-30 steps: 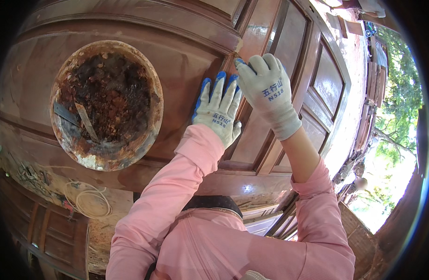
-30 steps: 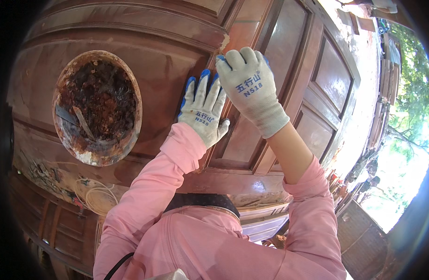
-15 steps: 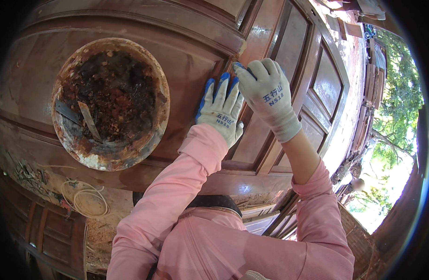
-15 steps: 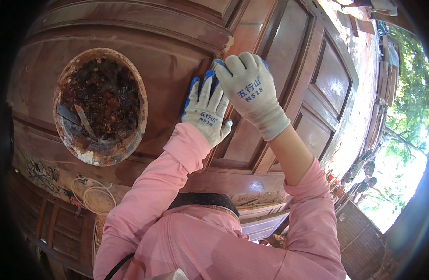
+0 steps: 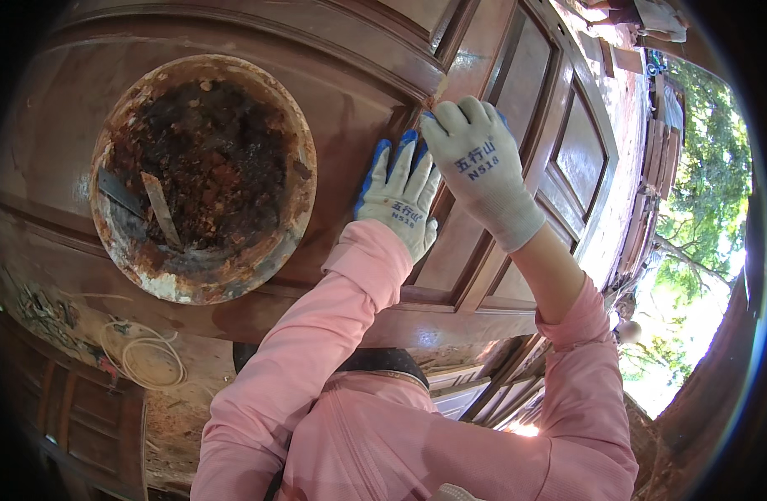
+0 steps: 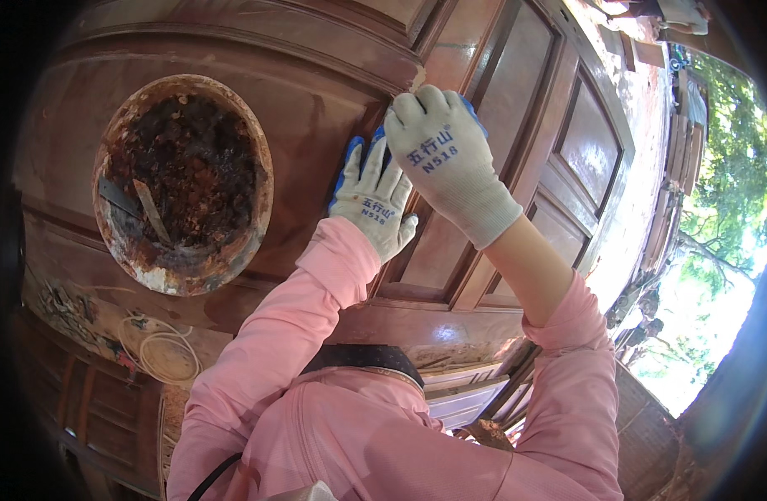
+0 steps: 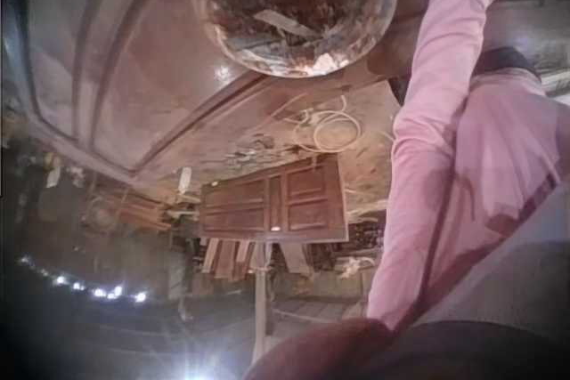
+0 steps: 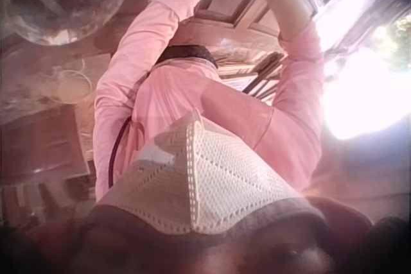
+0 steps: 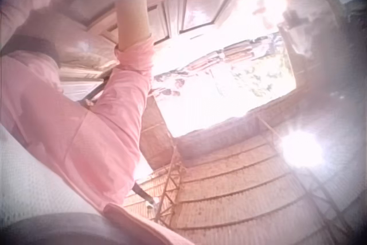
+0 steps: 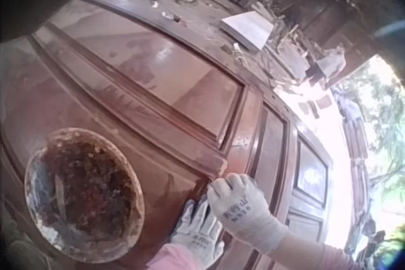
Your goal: The person uses a putty knife to apply a dark brown filler from a bucket onto the grooves and edges of a wooden door. They repeatedly scoop the filler and carefully spread it into the recessed areas of the door surface.
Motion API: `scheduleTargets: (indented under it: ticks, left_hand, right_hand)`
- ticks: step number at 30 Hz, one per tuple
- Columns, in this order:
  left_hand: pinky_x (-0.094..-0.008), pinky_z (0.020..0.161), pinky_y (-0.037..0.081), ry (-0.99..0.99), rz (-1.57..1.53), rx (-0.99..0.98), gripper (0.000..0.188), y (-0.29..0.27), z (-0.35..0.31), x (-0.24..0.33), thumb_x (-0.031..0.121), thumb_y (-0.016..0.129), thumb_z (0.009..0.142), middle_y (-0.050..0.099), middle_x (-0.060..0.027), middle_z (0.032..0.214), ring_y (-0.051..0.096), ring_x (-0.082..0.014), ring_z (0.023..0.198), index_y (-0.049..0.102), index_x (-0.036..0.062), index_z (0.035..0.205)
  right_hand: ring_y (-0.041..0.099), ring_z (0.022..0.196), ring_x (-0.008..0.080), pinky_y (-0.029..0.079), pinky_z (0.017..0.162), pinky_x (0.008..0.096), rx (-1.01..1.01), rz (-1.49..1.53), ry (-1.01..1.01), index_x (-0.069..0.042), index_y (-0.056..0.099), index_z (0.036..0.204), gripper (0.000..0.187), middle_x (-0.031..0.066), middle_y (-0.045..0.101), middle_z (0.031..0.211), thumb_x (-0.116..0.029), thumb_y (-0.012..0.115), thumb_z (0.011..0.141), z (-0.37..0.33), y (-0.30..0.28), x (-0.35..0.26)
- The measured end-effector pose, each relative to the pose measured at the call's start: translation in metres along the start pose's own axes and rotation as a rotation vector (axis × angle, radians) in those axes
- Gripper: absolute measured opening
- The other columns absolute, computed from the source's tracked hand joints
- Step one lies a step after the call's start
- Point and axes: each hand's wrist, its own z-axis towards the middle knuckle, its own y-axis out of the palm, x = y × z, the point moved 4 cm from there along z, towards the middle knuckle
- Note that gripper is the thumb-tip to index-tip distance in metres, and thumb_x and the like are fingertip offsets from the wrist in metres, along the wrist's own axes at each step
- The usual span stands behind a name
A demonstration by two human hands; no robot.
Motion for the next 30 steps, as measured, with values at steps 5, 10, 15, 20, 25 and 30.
scheduleTargets:
  ticks: [5,10,15,20,25,30]
  left_hand:
    - [-0.0609,0.127,0.004,-0.006,-0.003,0.094,0.083,-0.007,-0.004,-0.002,0.051,0.057,0.094,0.022,-0.0151,0.168,0.010,-0.0398,0.157,0.034,0.0034,0.158]
    - [-0.0616,0.126,0.006,-0.011,0.045,0.078,0.087,-0.010,0.004,0.005,0.048,0.061,0.091,0.023,-0.0195,0.167,0.014,-0.0416,0.156,0.031,0.0017,0.159]
    - [-0.0619,0.126,0.008,0.015,0.024,0.071,0.087,-0.006,0.011,0.009,0.047,0.062,0.090,0.025,-0.0210,0.166,0.016,-0.0423,0.155,0.032,0.0014,0.158]
    - [-0.0622,0.125,0.009,0.031,-0.033,0.120,0.086,-0.002,0.020,0.006,0.046,0.063,0.090,0.026,-0.0225,0.164,0.018,-0.0429,0.154,0.032,0.0010,0.157]
    - [-0.0626,0.125,0.012,0.060,-0.043,0.242,0.086,-0.001,0.024,0.006,0.045,0.064,0.089,0.029,-0.0241,0.162,0.021,-0.0436,0.153,0.033,0.0009,0.157]
    - [-0.0639,0.124,0.012,0.025,-0.101,0.092,0.079,-0.003,0.029,0.006,0.045,0.058,0.094,0.032,-0.0217,0.162,0.024,-0.0408,0.153,0.033,0.0054,0.158]
  right_hand:
    - [0.059,0.088,0.0231,0.051,0.079,0.0354,0.091,0.215,0.195,-0.009,0.072,0.100,0.021,0.0068,0.060,0.091,-0.009,0.072,0.079,-0.021,-0.008,0.021]
    - [0.057,0.071,0.0197,0.047,0.068,0.0329,0.236,0.862,0.752,-0.002,0.074,0.116,0.029,0.0102,0.058,0.083,-0.009,0.070,0.088,-0.038,0.012,0.052]
    - [0.059,0.079,0.0119,0.048,0.072,0.0279,0.390,1.068,0.855,0.000,0.072,0.122,0.029,0.0052,0.064,0.089,-0.004,0.067,0.094,-0.033,0.045,0.065]
    - [0.057,0.076,0.0264,0.049,0.071,0.0374,0.405,0.689,0.779,-0.006,0.075,0.117,0.028,0.0087,0.058,0.078,-0.008,0.069,0.089,-0.023,0.047,0.060]
    - [0.056,0.079,0.0262,0.050,0.072,0.0402,0.368,0.531,0.813,-0.009,0.075,0.119,0.031,0.0069,0.058,0.083,-0.012,0.070,0.089,-0.018,0.045,0.037]
    - [0.053,0.079,0.0273,0.047,0.073,0.0406,0.406,0.554,0.905,-0.008,0.074,0.121,0.032,0.0076,0.057,0.081,-0.009,0.068,0.089,-0.016,0.051,0.025]
